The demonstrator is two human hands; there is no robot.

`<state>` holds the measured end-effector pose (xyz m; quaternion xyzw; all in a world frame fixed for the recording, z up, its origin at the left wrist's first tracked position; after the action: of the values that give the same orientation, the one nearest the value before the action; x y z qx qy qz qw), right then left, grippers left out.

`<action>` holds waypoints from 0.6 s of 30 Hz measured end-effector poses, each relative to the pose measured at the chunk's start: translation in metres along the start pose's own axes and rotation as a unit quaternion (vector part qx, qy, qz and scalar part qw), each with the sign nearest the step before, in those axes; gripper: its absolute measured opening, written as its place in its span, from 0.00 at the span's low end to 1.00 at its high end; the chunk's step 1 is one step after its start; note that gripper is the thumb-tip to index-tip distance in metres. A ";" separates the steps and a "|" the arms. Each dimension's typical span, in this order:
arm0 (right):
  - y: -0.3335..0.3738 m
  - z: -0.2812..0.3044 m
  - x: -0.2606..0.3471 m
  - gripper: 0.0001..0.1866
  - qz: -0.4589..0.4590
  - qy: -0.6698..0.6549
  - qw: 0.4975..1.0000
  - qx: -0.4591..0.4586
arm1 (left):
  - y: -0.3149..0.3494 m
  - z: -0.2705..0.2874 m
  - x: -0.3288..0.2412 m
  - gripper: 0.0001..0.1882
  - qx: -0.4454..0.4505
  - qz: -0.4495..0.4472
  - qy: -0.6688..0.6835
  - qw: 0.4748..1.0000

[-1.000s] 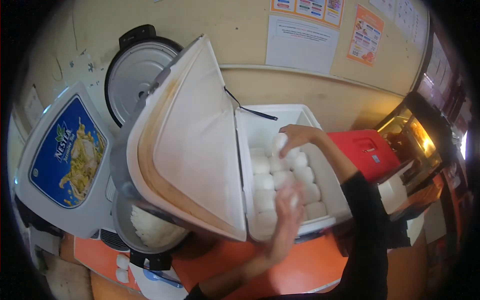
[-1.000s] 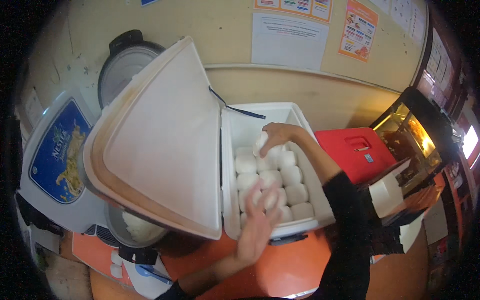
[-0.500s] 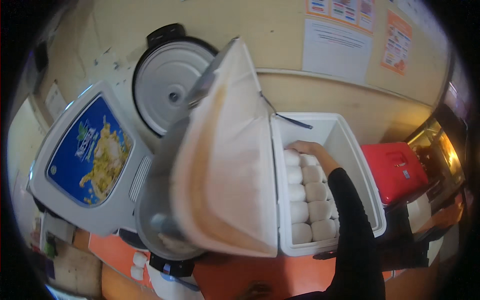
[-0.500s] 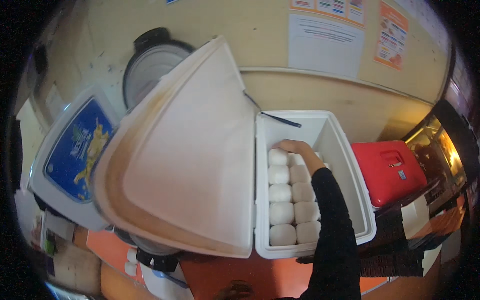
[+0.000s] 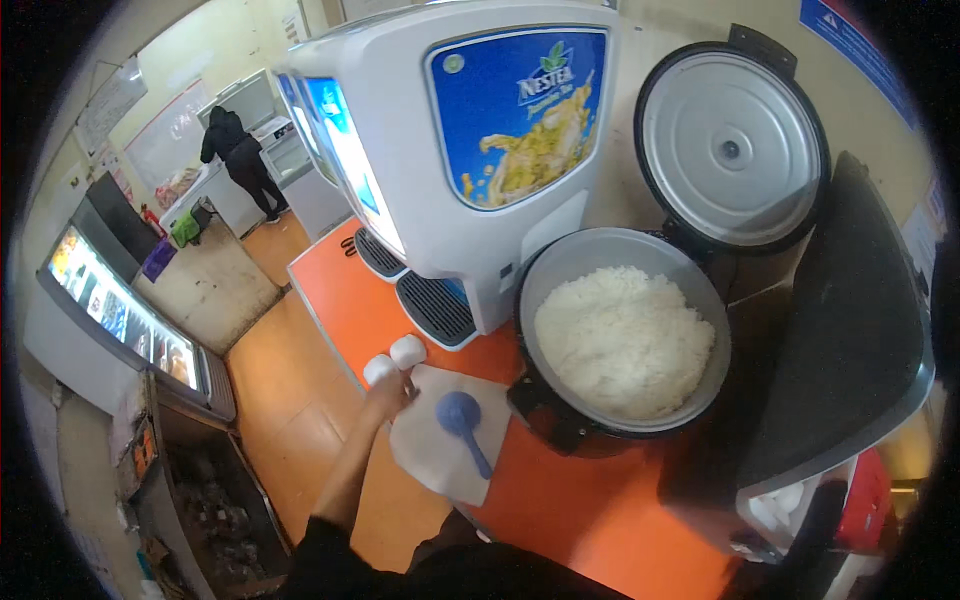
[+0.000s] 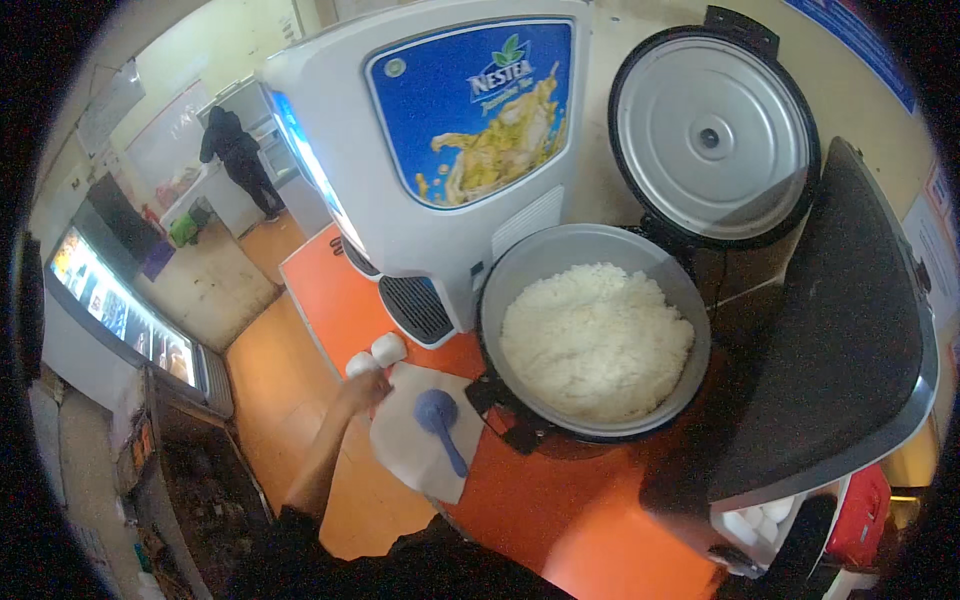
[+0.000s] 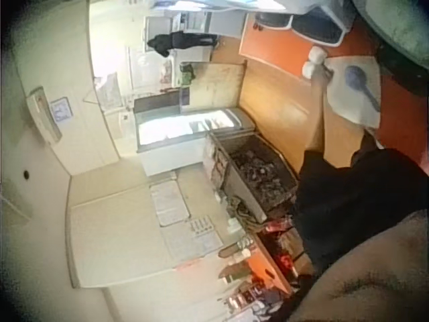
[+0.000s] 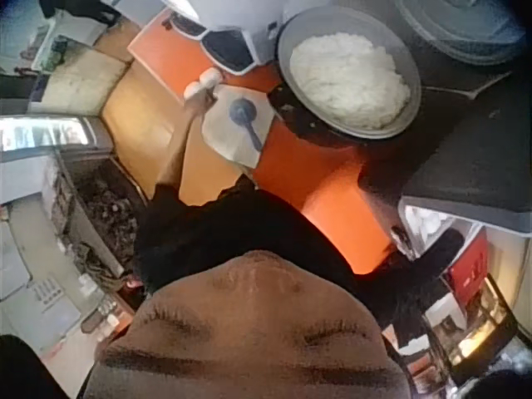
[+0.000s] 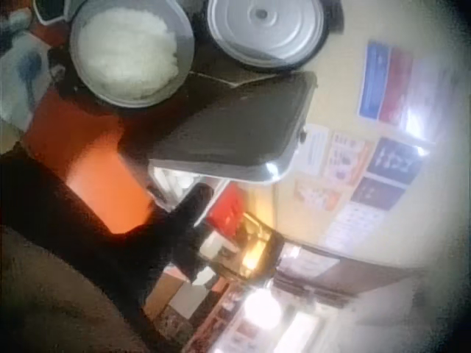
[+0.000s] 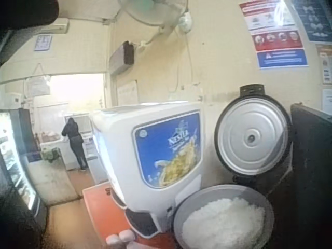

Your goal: The person scoops rice from a rice cooker using a scoop, wraps and shapes it into balls with paper sheets by hand, places the wrapped rice balls into a cooler box, and closes the rice cooker lid.

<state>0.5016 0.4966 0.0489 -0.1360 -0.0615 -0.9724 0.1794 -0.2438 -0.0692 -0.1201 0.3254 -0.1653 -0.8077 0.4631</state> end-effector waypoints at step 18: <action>0.297 -0.004 0.317 0.20 0.100 -0.439 0.816 -0.363 | -0.008 -0.040 -0.002 0.25 -0.060 -0.027 0.501 0.863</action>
<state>0.3244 0.1151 0.1572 -0.6093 0.2373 -0.7380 0.1668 -0.2209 -0.0621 -0.1533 0.6621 0.1472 -0.5562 0.4802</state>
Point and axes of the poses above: each hand's wrist, its own y-axis away from the middle knuckle, its own z-axis out of the back of the hand, x = y × z, the point moved 9 cm from there along -y, towards the middle knuckle, and after that the axes turned 5 degrees about z, right-handed, at the moved point
